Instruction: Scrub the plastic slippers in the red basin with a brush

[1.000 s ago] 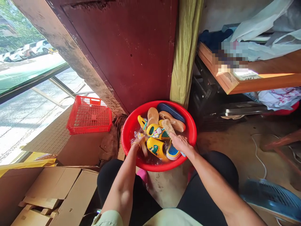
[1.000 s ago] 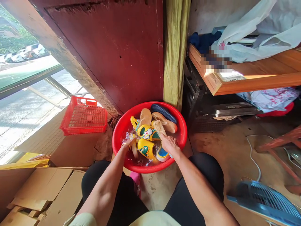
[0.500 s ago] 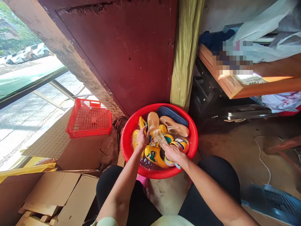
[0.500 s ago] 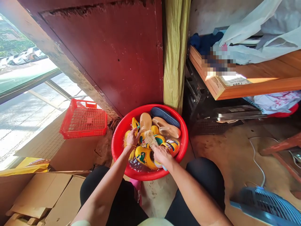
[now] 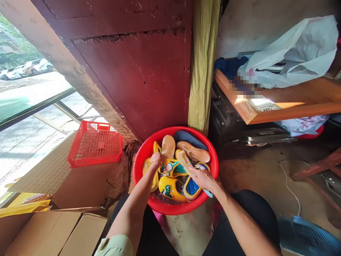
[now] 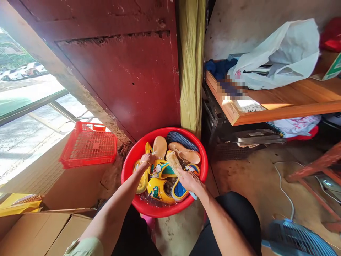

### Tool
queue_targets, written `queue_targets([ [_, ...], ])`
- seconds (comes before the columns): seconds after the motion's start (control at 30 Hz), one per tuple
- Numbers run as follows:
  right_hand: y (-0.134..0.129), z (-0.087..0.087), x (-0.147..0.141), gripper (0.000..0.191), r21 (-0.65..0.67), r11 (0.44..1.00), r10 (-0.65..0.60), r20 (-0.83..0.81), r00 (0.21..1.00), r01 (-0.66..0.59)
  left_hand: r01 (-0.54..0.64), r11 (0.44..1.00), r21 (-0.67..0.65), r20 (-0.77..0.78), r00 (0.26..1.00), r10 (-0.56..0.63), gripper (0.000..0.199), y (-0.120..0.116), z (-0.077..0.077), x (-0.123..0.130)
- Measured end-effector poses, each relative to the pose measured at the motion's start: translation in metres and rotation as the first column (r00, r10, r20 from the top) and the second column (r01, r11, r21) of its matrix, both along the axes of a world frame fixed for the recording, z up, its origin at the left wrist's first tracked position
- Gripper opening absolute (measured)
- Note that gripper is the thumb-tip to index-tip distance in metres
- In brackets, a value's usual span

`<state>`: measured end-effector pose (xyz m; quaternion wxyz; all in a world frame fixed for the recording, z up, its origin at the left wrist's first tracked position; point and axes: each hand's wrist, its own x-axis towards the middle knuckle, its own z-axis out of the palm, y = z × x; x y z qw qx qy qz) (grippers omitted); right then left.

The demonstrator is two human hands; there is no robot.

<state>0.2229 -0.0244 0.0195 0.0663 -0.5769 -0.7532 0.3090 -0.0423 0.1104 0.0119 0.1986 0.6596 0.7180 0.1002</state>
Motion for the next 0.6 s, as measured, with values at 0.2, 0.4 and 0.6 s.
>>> queue_targets([
  [0.2,0.005,-0.01,-0.006,0.055,-0.011,0.998,0.06,-0.041,0.997,-0.061,-0.026,0.991,0.128,-0.101,0.994,0.039,0.03,-0.016,0.023,-0.01],
  [0.4,0.017,-0.012,-0.003,0.055,0.202,0.965,-0.144,-0.138,0.98,0.17,-0.056,0.901,0.429,0.032,0.998,0.047,0.03,-0.042,0.041,-0.024],
  [0.6,0.007,-0.002,-0.019,0.055,0.498,0.813,-0.133,-0.348,0.928,0.303,-0.045,0.867,0.497,0.239,0.967,-0.087,0.025,-0.06,0.042,-0.024],
])
